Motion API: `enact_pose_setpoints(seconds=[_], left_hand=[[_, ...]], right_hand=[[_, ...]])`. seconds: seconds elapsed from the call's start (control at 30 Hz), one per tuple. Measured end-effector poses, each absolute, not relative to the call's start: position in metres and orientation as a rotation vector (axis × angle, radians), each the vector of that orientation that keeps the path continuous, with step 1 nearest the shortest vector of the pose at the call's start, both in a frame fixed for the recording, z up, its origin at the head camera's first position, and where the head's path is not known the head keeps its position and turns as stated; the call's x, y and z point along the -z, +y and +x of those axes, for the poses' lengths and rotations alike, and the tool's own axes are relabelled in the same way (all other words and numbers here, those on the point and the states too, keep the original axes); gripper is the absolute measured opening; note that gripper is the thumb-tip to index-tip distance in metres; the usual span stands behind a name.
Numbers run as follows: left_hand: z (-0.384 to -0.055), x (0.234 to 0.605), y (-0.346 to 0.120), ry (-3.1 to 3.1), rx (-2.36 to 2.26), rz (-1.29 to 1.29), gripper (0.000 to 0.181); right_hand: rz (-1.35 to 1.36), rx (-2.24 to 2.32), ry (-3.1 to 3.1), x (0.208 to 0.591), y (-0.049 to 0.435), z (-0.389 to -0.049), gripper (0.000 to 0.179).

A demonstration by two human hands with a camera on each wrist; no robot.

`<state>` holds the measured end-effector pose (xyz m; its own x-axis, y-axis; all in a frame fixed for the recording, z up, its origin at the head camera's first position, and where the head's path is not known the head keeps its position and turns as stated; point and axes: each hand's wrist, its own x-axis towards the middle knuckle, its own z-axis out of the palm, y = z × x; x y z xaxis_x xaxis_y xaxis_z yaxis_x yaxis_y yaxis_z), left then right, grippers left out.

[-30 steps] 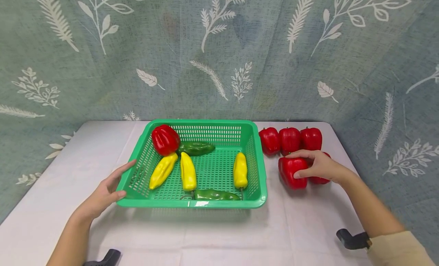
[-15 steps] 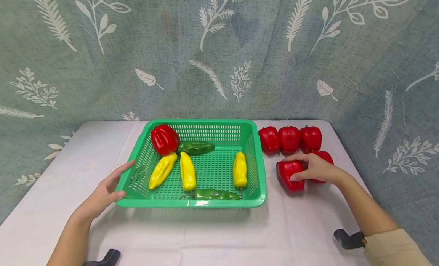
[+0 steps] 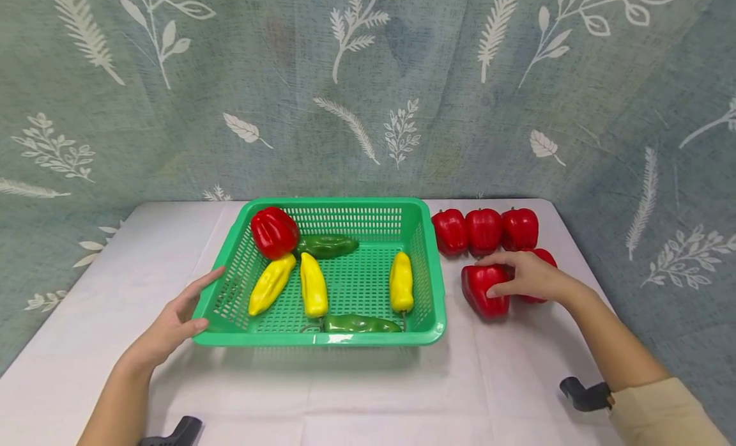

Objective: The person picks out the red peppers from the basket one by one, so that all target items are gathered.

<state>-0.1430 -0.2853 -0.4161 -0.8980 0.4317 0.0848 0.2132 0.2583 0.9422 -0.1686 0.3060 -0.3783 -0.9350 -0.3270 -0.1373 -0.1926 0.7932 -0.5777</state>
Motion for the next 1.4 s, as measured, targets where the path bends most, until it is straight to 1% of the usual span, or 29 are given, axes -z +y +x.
enact_pose_setpoints(seconds=[0.1, 0.27, 0.6, 1.1, 1.4], left_hand=[[-0.143, 0.416, -0.286, 2.336, -1.700, 0.607, 0.074], [-0.143, 0.417, -0.286, 2.342, -1.697, 0.609, 0.073], [-0.143, 0.416, -0.285, 2.352, -1.692, 0.606, 0.074], [-0.143, 0.418, -0.285, 2.344, -1.685, 0.620, 0.074], [-0.143, 0.417, -0.286, 2.336, -1.704, 0.646, 0.074]], right_hand=[[-0.421, 0.827, 2.767, 0.377, 0.303, -0.169, 0.069], [-0.419, 0.841, 2.766, 0.384, 0.296, -0.167, 0.075], [-0.348, 0.847, 2.826, 0.390, 0.290, -0.167, 0.079], [-0.435, 0.745, 2.918, 0.382, 0.299, -0.168, 0.077], [-0.440, 0.783, 2.888, 0.376, 0.303, -0.169, 0.075]])
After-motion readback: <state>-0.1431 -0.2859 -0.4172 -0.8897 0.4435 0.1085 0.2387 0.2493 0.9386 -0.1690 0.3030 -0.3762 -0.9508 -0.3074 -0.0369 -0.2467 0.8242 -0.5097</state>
